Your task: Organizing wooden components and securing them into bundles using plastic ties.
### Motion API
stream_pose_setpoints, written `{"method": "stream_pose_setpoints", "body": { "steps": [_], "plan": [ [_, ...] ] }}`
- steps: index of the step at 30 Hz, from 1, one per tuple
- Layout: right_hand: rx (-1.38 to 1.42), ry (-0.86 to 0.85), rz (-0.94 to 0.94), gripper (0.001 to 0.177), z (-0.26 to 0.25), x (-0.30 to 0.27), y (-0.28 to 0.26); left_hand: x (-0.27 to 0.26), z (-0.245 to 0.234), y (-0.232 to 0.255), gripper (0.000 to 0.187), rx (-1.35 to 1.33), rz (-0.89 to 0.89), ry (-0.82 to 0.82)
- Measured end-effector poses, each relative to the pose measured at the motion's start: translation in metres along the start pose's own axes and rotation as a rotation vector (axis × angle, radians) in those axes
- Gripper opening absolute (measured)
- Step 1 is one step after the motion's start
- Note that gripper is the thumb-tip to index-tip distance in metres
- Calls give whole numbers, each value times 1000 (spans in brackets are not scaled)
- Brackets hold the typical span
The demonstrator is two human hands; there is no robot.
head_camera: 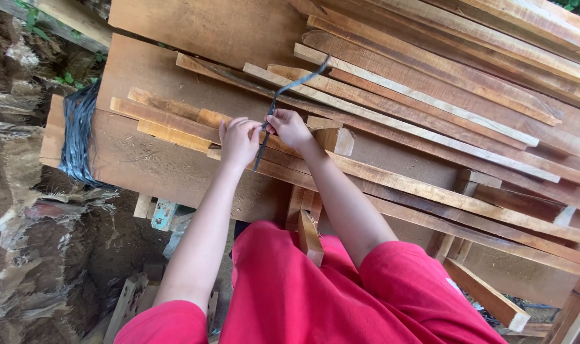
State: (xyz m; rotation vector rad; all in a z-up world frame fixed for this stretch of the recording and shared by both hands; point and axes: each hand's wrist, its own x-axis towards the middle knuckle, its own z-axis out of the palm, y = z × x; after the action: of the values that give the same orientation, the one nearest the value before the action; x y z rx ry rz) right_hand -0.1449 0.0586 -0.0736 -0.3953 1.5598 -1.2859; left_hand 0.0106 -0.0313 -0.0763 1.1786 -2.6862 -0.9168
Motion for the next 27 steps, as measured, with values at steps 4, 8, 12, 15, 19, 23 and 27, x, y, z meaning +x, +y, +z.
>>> {"method": "stream_pose_setpoints", "body": {
  "steps": [4,8,12,15,19,23,27],
  "plan": [
    [26,8,3,17,1,-13,-15,5,11,1,23,-9,-84,8],
    [86,64,-117,8,3,3,17,11,36,-18,13,66,-79,143],
    [-325,192,-439,9,14,-24,6,14,37,-18,15,44,-132,158],
    [-417,170,-584,29,14,-41,-15,13,42,-17,16,62,-101,164],
    [-571,148,-660,20,14,-33,-6,7,27,-11,16,36,-55,154],
    [-642,157,-540,7,15,-24,10,1,23,-8,20,-54,-39,183],
    [-645,121,-129,17,-2,-13,26,-4,20,5,27,-129,-39,257]
  ]
}}
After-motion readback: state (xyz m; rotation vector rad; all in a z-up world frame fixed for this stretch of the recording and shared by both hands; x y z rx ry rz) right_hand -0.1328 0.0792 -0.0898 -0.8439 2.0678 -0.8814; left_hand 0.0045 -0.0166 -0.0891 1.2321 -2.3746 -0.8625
